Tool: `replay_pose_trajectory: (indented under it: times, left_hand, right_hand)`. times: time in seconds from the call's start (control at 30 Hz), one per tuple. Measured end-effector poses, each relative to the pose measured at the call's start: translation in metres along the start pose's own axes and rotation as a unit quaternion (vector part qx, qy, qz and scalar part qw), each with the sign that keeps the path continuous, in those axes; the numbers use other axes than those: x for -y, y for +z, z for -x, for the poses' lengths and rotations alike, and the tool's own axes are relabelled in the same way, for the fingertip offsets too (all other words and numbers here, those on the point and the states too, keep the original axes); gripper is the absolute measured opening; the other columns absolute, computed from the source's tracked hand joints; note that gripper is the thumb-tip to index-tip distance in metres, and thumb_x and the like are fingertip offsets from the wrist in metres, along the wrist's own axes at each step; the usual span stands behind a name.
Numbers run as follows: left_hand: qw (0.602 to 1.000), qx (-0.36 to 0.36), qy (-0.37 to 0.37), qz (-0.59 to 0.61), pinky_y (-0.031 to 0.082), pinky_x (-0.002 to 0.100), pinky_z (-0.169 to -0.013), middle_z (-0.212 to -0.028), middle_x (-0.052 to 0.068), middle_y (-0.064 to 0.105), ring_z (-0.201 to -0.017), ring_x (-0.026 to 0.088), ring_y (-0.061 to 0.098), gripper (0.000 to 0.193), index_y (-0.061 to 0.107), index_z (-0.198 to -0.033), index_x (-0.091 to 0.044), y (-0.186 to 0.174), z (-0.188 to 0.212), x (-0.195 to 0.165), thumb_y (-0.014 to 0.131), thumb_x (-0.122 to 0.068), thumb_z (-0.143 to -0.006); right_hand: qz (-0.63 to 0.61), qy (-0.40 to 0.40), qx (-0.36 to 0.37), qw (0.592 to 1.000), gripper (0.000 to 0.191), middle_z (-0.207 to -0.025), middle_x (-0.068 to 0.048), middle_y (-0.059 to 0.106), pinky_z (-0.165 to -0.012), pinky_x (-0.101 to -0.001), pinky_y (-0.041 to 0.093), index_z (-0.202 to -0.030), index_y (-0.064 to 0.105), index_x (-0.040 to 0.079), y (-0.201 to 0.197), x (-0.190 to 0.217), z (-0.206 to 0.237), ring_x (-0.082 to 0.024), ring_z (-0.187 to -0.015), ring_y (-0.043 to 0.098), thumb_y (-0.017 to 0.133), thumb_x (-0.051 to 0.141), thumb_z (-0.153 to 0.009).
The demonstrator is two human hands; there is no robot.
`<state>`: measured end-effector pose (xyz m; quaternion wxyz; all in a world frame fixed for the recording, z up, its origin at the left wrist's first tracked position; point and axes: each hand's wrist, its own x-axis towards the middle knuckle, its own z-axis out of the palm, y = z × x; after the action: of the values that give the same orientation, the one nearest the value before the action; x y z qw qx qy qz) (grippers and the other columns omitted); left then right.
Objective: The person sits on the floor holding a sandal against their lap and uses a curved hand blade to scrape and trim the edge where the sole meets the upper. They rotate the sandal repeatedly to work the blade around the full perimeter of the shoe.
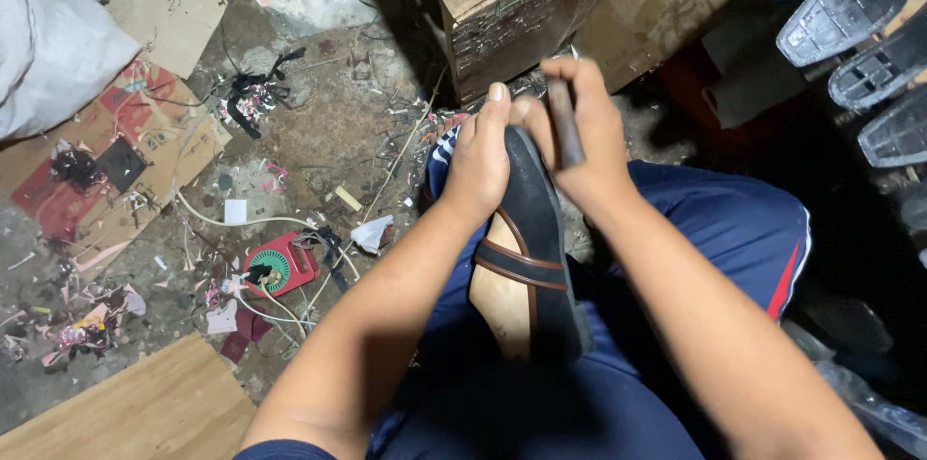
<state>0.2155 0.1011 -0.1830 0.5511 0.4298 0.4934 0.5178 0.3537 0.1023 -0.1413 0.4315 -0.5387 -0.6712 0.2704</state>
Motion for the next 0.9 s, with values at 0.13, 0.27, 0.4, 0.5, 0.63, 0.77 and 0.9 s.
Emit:
replay_pose_trajectory:
  times: [0.13,0.27,0.4,0.5,0.63,0.77,0.9]
  left_hand:
    - [0.995,0.036,-0.067,0.068,0.052,0.031,-0.065,-0.067,0.010,0.066,-0.062,0.018,0.063,0.068,0.064,-0.073,-0.001,0.001,0.004,-0.014,0.033,-0.052,-0.106]
    - [0.993,0.028,-0.071,0.093,0.052,0.030,-0.067,-0.069,0.010,0.066,-0.064,0.018,0.062,0.066,0.063,-0.074,-0.001,-0.004,0.001,-0.017,0.035,-0.051,-0.107]
    - [0.996,0.045,-0.051,0.054,0.051,0.030,-0.068,-0.069,0.010,0.065,-0.064,0.017,0.062,0.068,0.064,-0.074,0.000,-0.005,-0.002,-0.004,0.034,-0.051,-0.108]
    - [1.000,0.017,0.003,-0.018,0.049,0.030,-0.074,-0.075,0.009,0.066,-0.071,0.016,0.061,0.067,0.065,-0.081,0.000,-0.003,-0.004,0.001,0.033,-0.052,-0.109]
    - [0.997,0.047,0.057,0.024,0.048,0.030,-0.082,-0.085,0.009,0.064,-0.081,0.016,0.059,0.063,0.064,-0.090,0.001,0.004,-0.005,-0.002,0.035,-0.051,-0.111]
    - [0.995,0.026,-0.067,0.071,0.053,0.031,-0.065,-0.067,0.011,0.066,-0.061,0.018,0.063,0.066,0.063,-0.074,-0.001,-0.003,0.002,-0.010,0.036,-0.052,-0.106]
    - [0.993,0.031,-0.054,0.104,0.055,0.033,-0.063,-0.066,0.014,0.066,-0.059,0.020,0.064,0.064,0.063,-0.072,0.000,-0.012,0.003,-0.011,0.041,-0.050,-0.106]
  right_hand:
    - [-0.089,0.017,-0.022,0.996,0.031,-0.104,-0.006,0.067,-0.088,-0.0291,0.052,-0.129,0.058,0.003,-0.016,0.006,0.001,-0.013,-0.098,0.064,0.072,0.015,-0.104]
    - [-0.208,0.186,0.060,0.958,0.041,-0.095,-0.001,0.062,-0.077,-0.0243,0.048,-0.129,0.060,0.004,-0.033,0.013,0.056,-0.009,-0.084,0.057,0.072,0.014,-0.091]
    - [-0.256,0.181,0.041,0.949,0.043,-0.103,-0.001,0.064,-0.084,-0.0235,0.049,-0.130,0.056,0.004,-0.022,0.007,0.076,-0.009,-0.093,0.059,0.073,0.016,-0.092]
    - [0.016,-0.030,0.022,0.999,0.039,-0.115,-0.009,0.066,-0.097,-0.0309,0.048,-0.129,0.058,0.003,-0.014,0.001,0.045,-0.017,-0.109,0.059,0.079,0.014,-0.097]
    - [-0.029,0.023,0.020,0.999,0.048,-0.106,-0.010,0.064,-0.085,-0.0283,0.051,-0.131,0.055,0.002,-0.002,0.005,-0.012,-0.014,-0.096,0.061,0.080,0.021,-0.095]
    - [-0.065,0.092,0.026,0.993,0.048,-0.095,-0.007,0.066,-0.076,-0.0266,0.051,-0.134,0.057,0.002,-0.014,0.010,-0.005,-0.011,-0.084,0.060,0.077,0.021,-0.094]
    - [-0.122,0.075,0.048,0.989,0.051,-0.107,-0.003,0.066,-0.084,-0.0238,0.050,-0.137,0.059,-0.001,-0.043,0.008,0.063,-0.009,-0.094,0.059,0.077,0.015,-0.092]
